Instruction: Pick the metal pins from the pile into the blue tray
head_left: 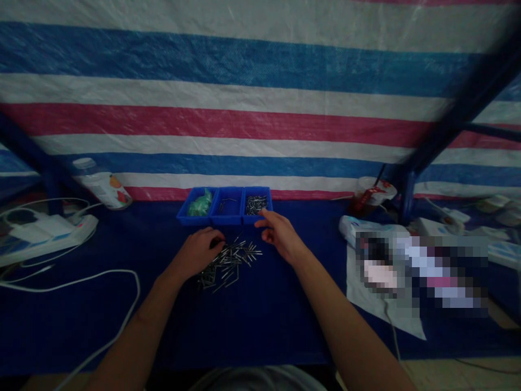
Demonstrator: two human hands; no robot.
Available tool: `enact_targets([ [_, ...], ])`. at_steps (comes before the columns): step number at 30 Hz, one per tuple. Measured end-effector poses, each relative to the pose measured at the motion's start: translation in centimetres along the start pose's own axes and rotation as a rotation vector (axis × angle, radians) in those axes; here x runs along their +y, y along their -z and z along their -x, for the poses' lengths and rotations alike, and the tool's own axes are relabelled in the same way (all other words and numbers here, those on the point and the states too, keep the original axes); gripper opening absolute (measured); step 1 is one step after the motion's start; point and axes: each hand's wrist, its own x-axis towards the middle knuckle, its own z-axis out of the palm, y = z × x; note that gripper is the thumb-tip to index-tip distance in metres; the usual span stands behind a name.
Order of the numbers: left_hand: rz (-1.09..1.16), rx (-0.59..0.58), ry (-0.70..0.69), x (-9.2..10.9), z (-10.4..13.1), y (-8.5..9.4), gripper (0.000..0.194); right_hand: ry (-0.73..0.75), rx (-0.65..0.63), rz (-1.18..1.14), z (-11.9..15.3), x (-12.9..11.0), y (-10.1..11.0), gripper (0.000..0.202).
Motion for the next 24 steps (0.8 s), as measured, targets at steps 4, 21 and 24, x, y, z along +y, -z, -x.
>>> enact_targets([
  [4,-0.005,0.014,0.016,0.2,0.0,0.0,0.023,0.075,-0.014,0.183,0.4,0.2,-0.5,0.027],
  [21,0.029,0.107,0.004,0.3,-0.5,-1.3,0.02,0.687,-0.246,1.225,0.2,3.1,-1.5,0.042],
  [24,0.067,0.136,0.008,0.4,-0.5,-1.0,0.022,0.715,-0.33,1.263,0.3,3.1,-1.8,0.045],
])
